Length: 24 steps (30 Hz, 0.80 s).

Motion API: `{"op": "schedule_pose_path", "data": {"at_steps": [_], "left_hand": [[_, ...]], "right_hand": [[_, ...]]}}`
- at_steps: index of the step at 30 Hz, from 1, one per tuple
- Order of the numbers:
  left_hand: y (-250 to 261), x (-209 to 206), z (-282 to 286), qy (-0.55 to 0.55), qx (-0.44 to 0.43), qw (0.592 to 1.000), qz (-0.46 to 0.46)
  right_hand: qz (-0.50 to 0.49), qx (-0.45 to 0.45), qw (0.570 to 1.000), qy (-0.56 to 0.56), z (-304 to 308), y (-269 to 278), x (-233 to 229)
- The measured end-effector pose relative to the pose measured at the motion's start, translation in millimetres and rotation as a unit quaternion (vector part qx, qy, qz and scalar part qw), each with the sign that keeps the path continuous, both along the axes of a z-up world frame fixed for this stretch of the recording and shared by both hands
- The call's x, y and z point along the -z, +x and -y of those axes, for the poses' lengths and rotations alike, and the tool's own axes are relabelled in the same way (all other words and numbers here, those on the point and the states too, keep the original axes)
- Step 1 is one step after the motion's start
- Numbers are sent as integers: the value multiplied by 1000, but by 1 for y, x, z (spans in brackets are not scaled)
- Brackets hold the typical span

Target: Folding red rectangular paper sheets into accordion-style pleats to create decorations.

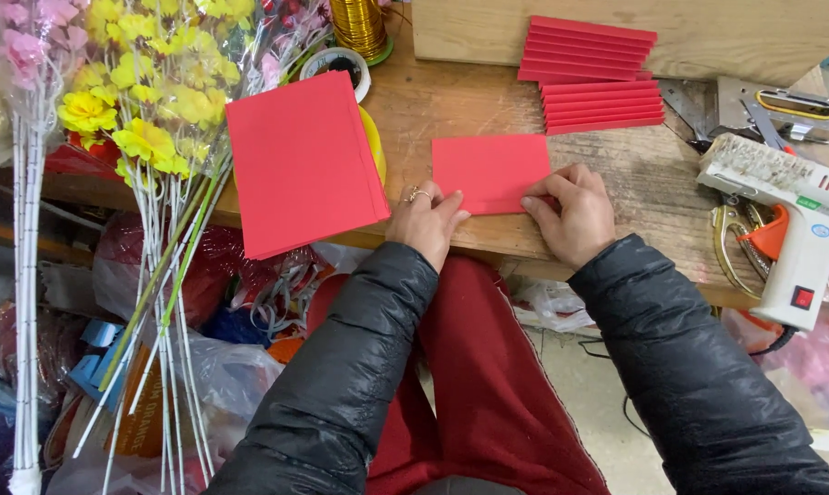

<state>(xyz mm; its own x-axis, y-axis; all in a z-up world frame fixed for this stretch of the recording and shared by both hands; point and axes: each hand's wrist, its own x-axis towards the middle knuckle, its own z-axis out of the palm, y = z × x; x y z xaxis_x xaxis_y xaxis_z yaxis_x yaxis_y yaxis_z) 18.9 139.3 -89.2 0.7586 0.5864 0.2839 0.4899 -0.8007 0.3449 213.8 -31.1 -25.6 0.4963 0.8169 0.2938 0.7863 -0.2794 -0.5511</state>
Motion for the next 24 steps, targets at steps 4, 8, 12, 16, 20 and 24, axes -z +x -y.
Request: {"op": "schedule_pose_path", "data": {"at_steps": [4, 8, 12, 16, 20, 24], "left_hand": [[1, 3, 2, -10, -9, 1000, -14], [-1, -3, 6, 2, -10, 1000, -20], [0, 4, 4, -12, -16, 1000, 16], [1, 8, -5, 18, 11, 999, 42], [5, 18, -13, 46, 27, 997, 61], [8, 22, -15, 28, 10, 998, 59]], "right_hand": [[23, 7, 1000, -18, 1, 1, 9], [81, 20, 996, 23, 5, -7, 16], [108, 55, 991, 57, 13, -11, 17], [115, 62, 989, 71, 21, -9, 22], [83, 83, 990, 78, 22, -10, 23], [60, 92, 990, 91, 21, -13, 22]]}}
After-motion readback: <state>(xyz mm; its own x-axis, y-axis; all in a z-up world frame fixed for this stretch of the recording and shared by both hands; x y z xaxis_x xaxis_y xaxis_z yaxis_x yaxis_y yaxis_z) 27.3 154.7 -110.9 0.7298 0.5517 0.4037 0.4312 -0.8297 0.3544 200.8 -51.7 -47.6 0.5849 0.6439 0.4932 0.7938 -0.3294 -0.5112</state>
